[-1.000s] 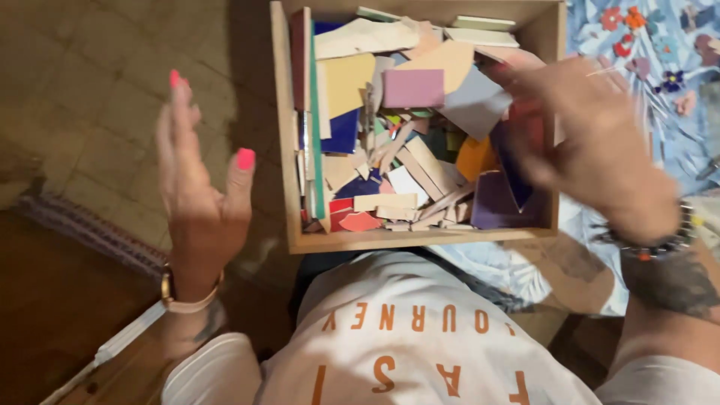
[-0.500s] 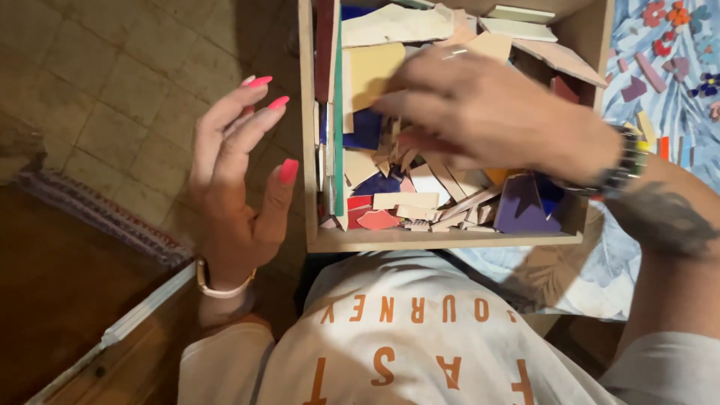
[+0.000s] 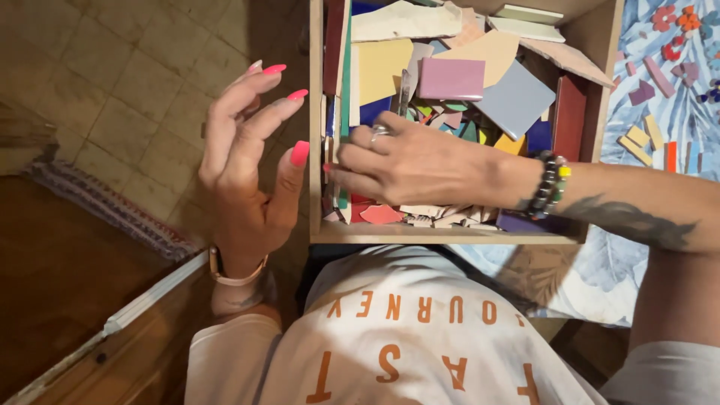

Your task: The person opens a wooden box and sorts through small ceramic tile pieces of various colors and shapes. They pick up individual pieces, examine them, and place some on the table while continuing to sift through the box contents.

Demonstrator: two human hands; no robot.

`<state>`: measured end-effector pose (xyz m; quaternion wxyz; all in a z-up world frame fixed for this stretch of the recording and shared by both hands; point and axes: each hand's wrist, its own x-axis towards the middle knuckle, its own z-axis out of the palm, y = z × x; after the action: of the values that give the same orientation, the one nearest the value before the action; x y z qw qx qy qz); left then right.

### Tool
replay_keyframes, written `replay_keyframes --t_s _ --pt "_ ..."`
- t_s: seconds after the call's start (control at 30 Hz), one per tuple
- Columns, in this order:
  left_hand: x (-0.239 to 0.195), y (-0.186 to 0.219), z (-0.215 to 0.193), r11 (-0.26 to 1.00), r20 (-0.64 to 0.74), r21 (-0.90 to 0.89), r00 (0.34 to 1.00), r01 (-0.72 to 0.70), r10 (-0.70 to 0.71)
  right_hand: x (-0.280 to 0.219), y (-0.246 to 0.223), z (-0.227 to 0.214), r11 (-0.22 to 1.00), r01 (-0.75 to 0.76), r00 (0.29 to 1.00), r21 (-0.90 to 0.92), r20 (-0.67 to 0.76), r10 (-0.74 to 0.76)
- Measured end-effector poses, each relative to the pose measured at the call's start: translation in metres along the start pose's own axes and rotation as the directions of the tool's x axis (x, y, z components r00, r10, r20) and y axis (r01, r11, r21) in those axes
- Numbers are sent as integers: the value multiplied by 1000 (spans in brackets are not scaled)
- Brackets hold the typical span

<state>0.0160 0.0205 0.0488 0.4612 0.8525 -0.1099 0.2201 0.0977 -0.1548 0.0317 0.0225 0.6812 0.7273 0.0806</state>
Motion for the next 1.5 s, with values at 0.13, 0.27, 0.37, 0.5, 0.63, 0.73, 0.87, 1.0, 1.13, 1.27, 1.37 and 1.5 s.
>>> replay_keyframes --t_s 0.13,0.27,0.37,0.5,0.63,0.73,0.87,1.0,1.13,1.27,1.37,1.5 --pt "0 2 -1 999 -13 -8 999 -37 37 10 6 8 993 62 995 -97 83 -54" --pt "1 3 -2 999 -2 -26 999 -48 48 14 16 15 974 91 991 -209 -79 -109" --pt "2 2 -3 998 4 -18 998 -67 67 10 22 18 969 114 984 -220 -106 -140" --pt "2 2 -5 996 5 -6 996 -86 86 -2 31 19 977 134 991 -167 2 -136" --pt "3 1 -6 994 27 2 994 -106 106 -10 32 14 979 121 993 -166 25 -119" --pt "3 0 -7 994 42 14 993 -108 107 -13 32 9 977 93 993 -190 -52 -104" --pt "2 -2 -6 993 54 37 993 -111 109 -15 29 12 967 89 992 -238 -67 -107" --pt "2 -2 -5 993 55 33 992 -114 113 -15 26 18 950 122 976 -289 -139 -168" --pt "4 -2 -3 993 53 39 992 -113 111 -15 22 20 924 160 959 -347 -166 -229" --pt "6 -2 -1 991 57 56 991 -122 119 -20 21 29 923 172 957 -345 -163 -239" --pt "7 -3 0 988 63 54 988 -146 143 -21 22 29 919 179 953 -352 -171 -251" --pt "7 -2 3 990 79 55 989 -129 125 -21 22 22 924 175 930 -341 -252 -269"
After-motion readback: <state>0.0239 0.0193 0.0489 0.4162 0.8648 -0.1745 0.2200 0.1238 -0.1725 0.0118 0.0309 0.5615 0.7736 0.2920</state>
